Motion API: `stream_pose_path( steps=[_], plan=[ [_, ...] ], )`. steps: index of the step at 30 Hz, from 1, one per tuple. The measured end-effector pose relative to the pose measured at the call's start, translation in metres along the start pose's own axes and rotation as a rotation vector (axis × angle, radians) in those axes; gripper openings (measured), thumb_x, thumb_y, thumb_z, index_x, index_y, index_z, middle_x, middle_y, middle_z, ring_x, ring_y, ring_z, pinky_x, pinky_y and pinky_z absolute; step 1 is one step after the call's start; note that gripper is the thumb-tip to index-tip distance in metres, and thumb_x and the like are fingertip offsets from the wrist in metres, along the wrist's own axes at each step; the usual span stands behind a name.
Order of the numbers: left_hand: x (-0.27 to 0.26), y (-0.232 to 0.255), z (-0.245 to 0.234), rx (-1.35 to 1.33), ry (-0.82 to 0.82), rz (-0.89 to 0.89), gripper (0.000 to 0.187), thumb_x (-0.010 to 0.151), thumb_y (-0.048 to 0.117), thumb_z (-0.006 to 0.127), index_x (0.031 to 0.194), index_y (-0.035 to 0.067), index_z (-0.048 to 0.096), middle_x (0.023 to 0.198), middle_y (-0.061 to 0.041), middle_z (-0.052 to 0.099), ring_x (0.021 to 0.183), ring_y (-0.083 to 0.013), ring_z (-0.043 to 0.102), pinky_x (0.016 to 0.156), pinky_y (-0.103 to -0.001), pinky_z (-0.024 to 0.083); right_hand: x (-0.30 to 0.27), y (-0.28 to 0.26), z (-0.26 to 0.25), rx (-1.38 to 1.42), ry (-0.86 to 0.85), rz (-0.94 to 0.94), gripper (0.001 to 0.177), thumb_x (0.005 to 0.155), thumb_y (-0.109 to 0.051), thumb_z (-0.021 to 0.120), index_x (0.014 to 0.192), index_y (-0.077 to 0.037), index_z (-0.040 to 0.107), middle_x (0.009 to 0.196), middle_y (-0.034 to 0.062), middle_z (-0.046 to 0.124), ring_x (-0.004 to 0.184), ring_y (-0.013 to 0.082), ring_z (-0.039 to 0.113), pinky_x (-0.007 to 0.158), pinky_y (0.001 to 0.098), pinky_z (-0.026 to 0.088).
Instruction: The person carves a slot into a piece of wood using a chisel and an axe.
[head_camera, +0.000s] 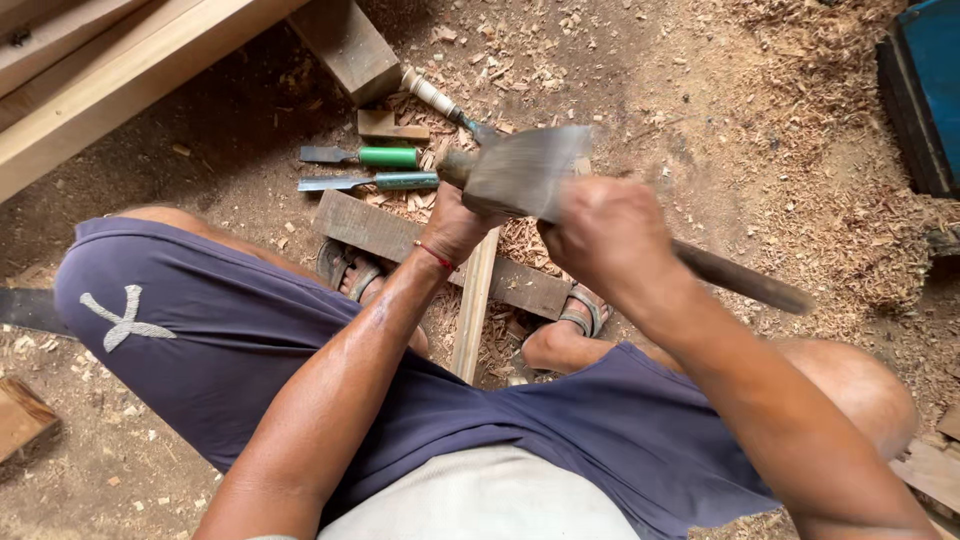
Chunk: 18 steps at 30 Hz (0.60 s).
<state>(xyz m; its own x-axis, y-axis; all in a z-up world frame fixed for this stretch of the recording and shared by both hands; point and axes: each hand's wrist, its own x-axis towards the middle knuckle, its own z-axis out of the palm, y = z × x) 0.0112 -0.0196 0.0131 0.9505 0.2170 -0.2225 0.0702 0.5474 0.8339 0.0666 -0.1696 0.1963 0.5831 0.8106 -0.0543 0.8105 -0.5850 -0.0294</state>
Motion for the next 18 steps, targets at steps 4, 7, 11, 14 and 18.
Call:
stream_pose_path(
  steps=[4, 7, 11, 14, 18],
  plan=[
    [0.003, -0.009, 0.001, 0.184, -0.024, 0.075, 0.043, 0.080, 0.010, 0.084, 0.119, 0.006, 0.065, 0.114, -0.010, 0.070, 0.104, -0.0161, 0.068, 0.087, -0.034, 0.063, -0.007, -0.002, -0.009, 0.142, 0.097, -0.036, 0.004, 0.090, -0.011, 0.067, 0.089, -0.007, 0.068, 0.068, 0.0112, 0.064, 0.057, 0.0287, 0.065, 0.057, 0.0440, 0.056],
    [-0.002, -0.019, 0.004, 0.170, -0.111, 0.092, 0.038, 0.083, 0.012, 0.086, 0.116, 0.005, 0.068, 0.115, -0.011, 0.073, 0.107, -0.0176, 0.070, 0.095, -0.036, 0.064, -0.024, 0.005, -0.012, 0.147, 0.187, -0.118, 0.002, 0.089, -0.009, 0.068, 0.089, -0.009, 0.070, 0.071, 0.0109, 0.067, 0.058, 0.0292, 0.066, 0.055, 0.0437, 0.056],
    [0.002, -0.015, 0.006, 0.302, -0.050, -0.028, 0.046, 0.076, 0.016, 0.089, 0.114, 0.012, 0.064, 0.111, -0.005, 0.072, 0.104, -0.0135, 0.070, 0.092, -0.034, 0.058, -0.021, 0.003, 0.012, -0.049, 0.017, -0.059, 0.012, 0.087, -0.010, 0.070, 0.075, -0.013, 0.067, 0.065, 0.0104, 0.065, 0.055, 0.0271, 0.066, 0.052, 0.0426, 0.056],
    [0.006, -0.005, 0.009, 0.589, -0.093, 0.059, 0.038, 0.083, 0.018, 0.085, 0.116, 0.010, 0.068, 0.111, -0.004, 0.073, 0.106, -0.0148, 0.069, 0.091, -0.034, 0.060, -0.022, 0.005, 0.014, 0.030, -0.042, 0.099, 0.020, 0.092, -0.015, 0.071, 0.073, -0.011, 0.065, 0.061, 0.0102, 0.063, 0.052, 0.0258, 0.065, 0.054, 0.0425, 0.056],
    [0.001, -0.011, 0.011, 0.332, -0.191, 0.024, 0.033, 0.085, 0.021, 0.084, 0.112, 0.011, 0.070, 0.111, -0.005, 0.076, 0.105, -0.0144, 0.072, 0.091, -0.035, 0.064, -0.042, 0.012, 0.011, 0.129, 0.210, -0.034, 0.014, 0.087, -0.013, 0.073, 0.075, -0.011, 0.067, 0.061, 0.0114, 0.061, 0.053, 0.0280, 0.063, 0.052, 0.0448, 0.055]
  ],
)
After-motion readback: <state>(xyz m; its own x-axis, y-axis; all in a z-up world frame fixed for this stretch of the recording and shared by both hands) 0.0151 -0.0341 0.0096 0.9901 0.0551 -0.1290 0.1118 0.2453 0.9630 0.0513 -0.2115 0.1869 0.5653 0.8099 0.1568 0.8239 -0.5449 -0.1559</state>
